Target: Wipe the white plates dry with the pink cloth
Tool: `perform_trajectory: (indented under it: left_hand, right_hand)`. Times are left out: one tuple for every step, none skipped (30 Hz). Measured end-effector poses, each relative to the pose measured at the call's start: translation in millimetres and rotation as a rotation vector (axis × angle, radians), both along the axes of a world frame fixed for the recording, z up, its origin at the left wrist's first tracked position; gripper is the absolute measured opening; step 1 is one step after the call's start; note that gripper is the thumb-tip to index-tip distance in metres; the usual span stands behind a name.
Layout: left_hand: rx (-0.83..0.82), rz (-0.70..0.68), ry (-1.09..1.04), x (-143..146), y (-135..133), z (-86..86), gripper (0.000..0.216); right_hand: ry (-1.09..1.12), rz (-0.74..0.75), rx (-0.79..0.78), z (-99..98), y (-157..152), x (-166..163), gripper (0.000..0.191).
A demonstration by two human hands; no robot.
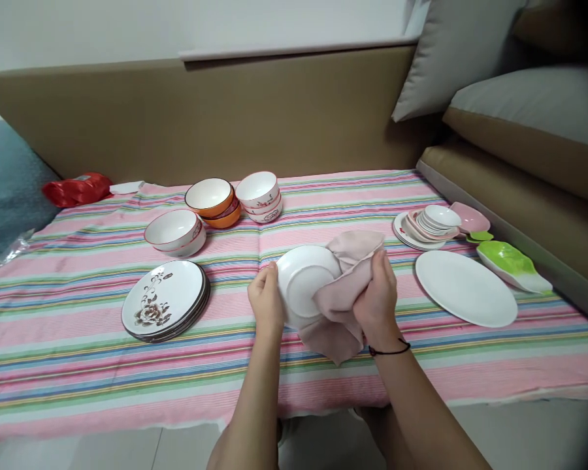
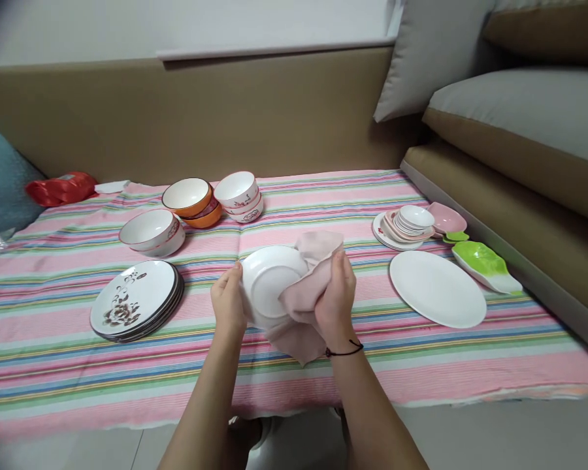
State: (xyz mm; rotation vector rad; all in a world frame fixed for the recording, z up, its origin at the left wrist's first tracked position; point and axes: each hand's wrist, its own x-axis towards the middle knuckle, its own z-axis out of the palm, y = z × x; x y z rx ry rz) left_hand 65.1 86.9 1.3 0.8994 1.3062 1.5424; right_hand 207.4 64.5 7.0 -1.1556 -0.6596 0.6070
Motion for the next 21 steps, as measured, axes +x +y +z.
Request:
perform_trajectory:
  left_hand:
    - [0.004, 0.010, -0.003, -0.6, 0.4, -0.6, 0.039]
    - [0.008, 0.014, -0.005, -0.9, 0.4, -1.0, 0.039]
    - [0.014, 0.015, -0.009, -1.0, 0.0, -1.4, 0.039]
    - [0.021, 0.020, -0.012, -1.0, -0.5, -1.6, 0.040]
    - [0.023, 0.024, -0.018, -0.9, -1.0, -1.6, 0.039]
    - [0.023, 0.032, -0.033, -0.7, -1.5, -1.5, 0.038]
    - [0.025, 0.037, -0.055, -0.6, -1.9, -1.1, 0.036]
    - [0.029, 0.041, -0.083, -0.4, -2.1, -0.4, 0.034]
    - [0.034, 0.044, -0.110, -0.3, -2.1, 0.4, 0.032]
    - [0.039, 0.040, -0.138, -0.3, -2.1, 1.4, 0.030]
    - [0.043, 0.034, -0.165, -0.2, -2.0, 2.3, 0.029]
    - [0.046, 0.026, -0.183, -0.3, -1.8, 2.9, 0.029]
    - [0.046, 0.011, -0.188, -0.5, -1.6, 3.1, 0.029]
    - [0.046, -0.003, -0.180, -0.8, -1.4, 2.7, 0.028]
    - [0.046, -0.019, -0.161, -1.2, -1.2, 1.8, 0.027]
    - [0.046, -0.034, -0.140, -1.6, -1.0, 0.4, 0.026]
    - [0.045, -0.049, -0.121, -1.8, -0.7, -1.3, 0.026]
    - [0.044, -0.064, -0.111, -1.8, -0.6, -3.1, 0.025]
    - [0.042, -0.076, -0.112, -1.5, -0.5, -4.8, 0.024]
    - [0.040, -0.087, -0.118, -1.0, -0.6, -6.1, 0.023]
    - [0.040, -0.094, -0.124, -0.3, -0.8, -7.1, 0.024]
  right_hand:
    - [0.011, 0.063, 0.003, -1.5, -1.1, -4.7, 0.045]
    - [-0.002, 0.120, -0.002, -3.1, -2.8, -9.9, 0.046]
    - [-0.042, 0.179, -0.010, -4.4, -5.2, -15.1, 0.046]
    - [-0.097, 0.226, -0.012, -5.1, -8.0, -19.9, 0.045]
    - [-0.163, 0.277, -0.008, -4.8, -11.1, -24.0, 0.043]
    - [-0.233, 0.323, 0.009, -3.6, -14.2, -27.3, 0.041]
    - [-0.303, 0.374, 0.037, -1.4, -17.0, -29.8, 0.038]
    - [-0.374, 0.433, 0.079, 1.4, -19.5, -31.9, 0.035]
    - [-0.442, 0.497, 0.129, 4.6, -21.6, -33.8, 0.032]
    - [-0.500, 0.561, 0.177, 7.7, -23.2, -35.8, 0.030]
    - [-0.544, 0.618, 0.218, 10.2, -24.3, -38.2, 0.029]
    - [-0.576, 0.661, 0.246, 12.1, -24.8, -41.0, 0.030]
    - [-0.602, 0.681, 0.258, 13.0, -25.0, -44.2, 0.030]
    - [-0.629, 0.681, 0.256, 13.2, -24.7, -47.5, 0.031]
    - [-0.670, 0.672, 0.237, 12.8, -24.1, -50.6, 0.032]
    - [-0.727, 0.657, 0.214, 12.0, -23.1, -53.3, 0.034]
    - [-0.796, 0.640, 0.190, 11.1, -22.0, -55.3, 0.035]
    - [-0.866, 0.617, 0.164, 10.3, -20.6, -56.5, 0.037]
    - [-0.929, 0.585, 0.138, 9.7, -19.1, -56.8, 0.039]
    - [-0.984, 0.544, 0.114, 9.1, -17.4, -56.3, 0.040]
    - [-1.030, 0.491, 0.085, 8.4, -15.6, -54.9, 0.041]
